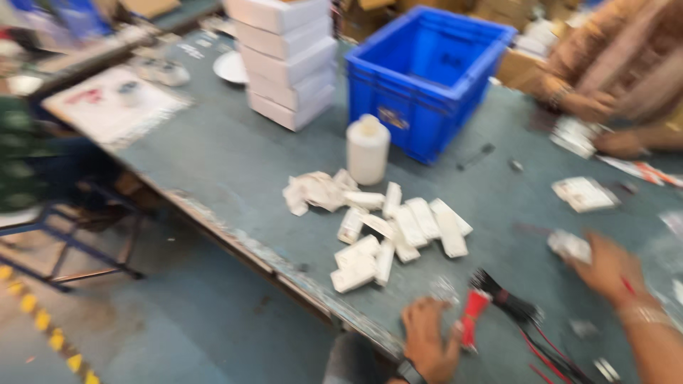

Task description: The person assembles electrical components by inserting wires into plastic housings and securing them with a tool.

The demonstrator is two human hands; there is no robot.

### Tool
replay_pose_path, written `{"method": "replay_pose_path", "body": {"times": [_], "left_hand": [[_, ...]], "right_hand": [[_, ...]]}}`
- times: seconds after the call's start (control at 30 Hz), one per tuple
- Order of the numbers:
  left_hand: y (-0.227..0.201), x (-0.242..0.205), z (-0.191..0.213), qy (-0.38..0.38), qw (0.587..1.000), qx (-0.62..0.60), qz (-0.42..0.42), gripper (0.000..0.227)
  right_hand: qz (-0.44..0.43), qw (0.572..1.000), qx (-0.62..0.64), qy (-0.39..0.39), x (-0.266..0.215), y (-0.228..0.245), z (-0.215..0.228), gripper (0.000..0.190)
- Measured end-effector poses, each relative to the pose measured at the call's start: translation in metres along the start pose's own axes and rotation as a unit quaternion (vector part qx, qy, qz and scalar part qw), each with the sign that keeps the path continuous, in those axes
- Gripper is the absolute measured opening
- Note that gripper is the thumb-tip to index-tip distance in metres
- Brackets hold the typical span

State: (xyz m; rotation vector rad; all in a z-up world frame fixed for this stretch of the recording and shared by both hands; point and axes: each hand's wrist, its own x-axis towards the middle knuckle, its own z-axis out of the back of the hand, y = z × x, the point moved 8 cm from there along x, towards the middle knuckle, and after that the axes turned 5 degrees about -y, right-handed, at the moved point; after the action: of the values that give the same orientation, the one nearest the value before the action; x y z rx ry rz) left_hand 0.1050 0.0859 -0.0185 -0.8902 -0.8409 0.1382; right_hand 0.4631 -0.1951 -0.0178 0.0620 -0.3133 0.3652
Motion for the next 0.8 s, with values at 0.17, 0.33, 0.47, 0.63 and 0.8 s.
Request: {"method": "replay_pose_path", "body": {"times": [0.17, 0.33, 0.47, 0.63, 0.8], "left_hand": [[0.006, 0.0, 0.002, 0.01, 0.999, -0.011, 0.038, 0.041], [0.002, 0.0, 0.0, 0.023, 0.998, 0.002, 0.054, 0.039], [0.001, 0.001, 0.0, 0.023, 0.998, -0.001, 0.051, 0.038], [0.0, 0.001, 0.002, 0.014, 0.999, -0.001, 0.036, 0.037], [0.002, 0.003, 0.001, 0.018, 0.999, -0.003, 0.045, 0.035]], "right_hand": [[-0.089, 0.967, 0.186, -0.15, 0.005, 0.013, 0.041, 0.049], [0.03, 0.959, 0.256, -0.116, -0.036, 0.101, 0.057, 0.034], [0.126, 0.949, 0.285, -0.057, -0.047, 0.192, 0.06, 0.042], [0.147, 0.953, 0.251, 0.083, -0.037, 0.282, 0.053, 0.093], [0.093, 0.983, 0.15, 0.047, -0.039, 0.298, 0.03, 0.064]]}}
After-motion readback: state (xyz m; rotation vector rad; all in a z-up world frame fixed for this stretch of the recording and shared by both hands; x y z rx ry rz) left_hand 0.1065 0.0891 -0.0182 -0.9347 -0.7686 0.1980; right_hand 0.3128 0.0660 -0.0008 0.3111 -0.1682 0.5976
